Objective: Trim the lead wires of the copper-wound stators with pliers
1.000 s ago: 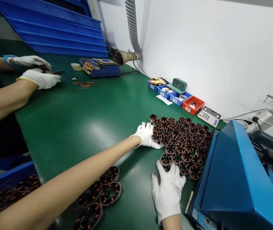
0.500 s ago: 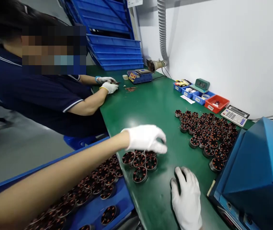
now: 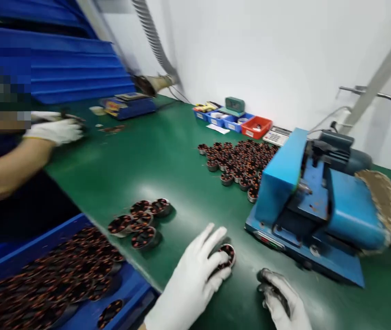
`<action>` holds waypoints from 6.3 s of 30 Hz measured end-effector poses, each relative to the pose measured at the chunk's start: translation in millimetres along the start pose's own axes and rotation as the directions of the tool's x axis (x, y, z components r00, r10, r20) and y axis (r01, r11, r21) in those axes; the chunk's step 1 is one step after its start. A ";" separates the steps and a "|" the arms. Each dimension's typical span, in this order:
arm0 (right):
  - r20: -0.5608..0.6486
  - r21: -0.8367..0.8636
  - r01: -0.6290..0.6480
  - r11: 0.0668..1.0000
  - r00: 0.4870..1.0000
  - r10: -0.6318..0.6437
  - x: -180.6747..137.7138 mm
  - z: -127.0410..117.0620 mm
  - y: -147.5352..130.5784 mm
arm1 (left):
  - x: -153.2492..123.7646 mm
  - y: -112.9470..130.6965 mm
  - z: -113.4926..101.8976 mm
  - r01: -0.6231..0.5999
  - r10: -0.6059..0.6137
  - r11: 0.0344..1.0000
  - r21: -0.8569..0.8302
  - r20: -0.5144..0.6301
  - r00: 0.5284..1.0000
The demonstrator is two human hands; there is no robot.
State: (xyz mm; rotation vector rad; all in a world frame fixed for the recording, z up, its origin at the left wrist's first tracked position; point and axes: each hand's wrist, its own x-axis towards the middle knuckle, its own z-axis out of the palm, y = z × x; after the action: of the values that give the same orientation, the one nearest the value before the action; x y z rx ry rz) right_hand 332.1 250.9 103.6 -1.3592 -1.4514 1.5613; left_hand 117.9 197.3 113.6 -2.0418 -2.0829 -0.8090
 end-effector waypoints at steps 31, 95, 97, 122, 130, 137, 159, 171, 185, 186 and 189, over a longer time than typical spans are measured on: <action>0.029 0.001 0.023 1.000 0.999 -0.023 -7.4 -46.5 -15.5 | 10.4 77.5 55.7 -0.228 0.275 0.866 -0.445 0.044 0.960; 0.314 -0.732 0.634 0.250 0.639 -0.702 -30.3 -61.6 -0.5 | 17.6 98.1 42.5 -0.216 0.387 0.767 -0.605 0.168 0.907; 0.305 -0.729 0.647 0.223 0.599 -0.740 -24.4 -56.5 6.2 | 16.6 97.7 41.4 -0.191 0.370 0.775 -0.603 0.187 0.910; 0.029 -0.055 0.138 0.989 0.990 -0.137 -49.3 -46.9 -54.1 | 21.4 100.0 -9.9 -0.046 0.178 0.725 -0.687 0.123 0.976; -0.162 -0.524 0.482 0.702 0.753 -0.638 -50.4 -33.0 -45.7 | 19.1 91.9 -10.5 -0.139 0.220 0.846 -0.514 0.100 0.970; -0.204 0.175 0.255 0.951 0.954 -0.218 -50.2 -22.0 -39.7 | 12.3 88.5 -2.8 -0.124 0.261 0.701 -0.702 0.091 0.961; 0.022 0.270 -0.011 0.963 1.000 0.005 -31.8 -21.9 -10.0 | 5.9 75.2 26.0 -0.335 0.348 0.858 -0.388 -0.040 0.937; 0.461 -0.864 0.464 0.194 0.885 -0.065 -18.5 -87.5 -39.9 | 19.1 70.8 40.3 -0.169 0.350 0.840 -0.515 0.277 0.895; -0.045 -0.988 -0.116 -0.103 0.851 -0.523 -69.9 -305.8 70.0 | 12.2 105.5 32.8 -0.241 0.314 0.883 -0.403 0.124 0.941; -0.110 -0.974 -0.193 -0.115 0.855 -0.508 -71.8 -295.4 68.7 | 13.5 109.0 32.1 -0.210 0.286 0.893 -0.398 0.143 0.947; -0.388 -0.886 -0.451 -0.108 0.848 -0.362 -78.6 -251.6 51.4 | 17.9 116.0 33.4 -0.111 0.237 0.888 -0.447 0.237 0.942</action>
State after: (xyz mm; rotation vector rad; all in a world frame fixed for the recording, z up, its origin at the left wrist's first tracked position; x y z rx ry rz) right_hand 600.6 251.9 107.3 -2.3596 -2.2022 -0.5822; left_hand 236.6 222.4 126.5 -2.6814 -1.9353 -1.0747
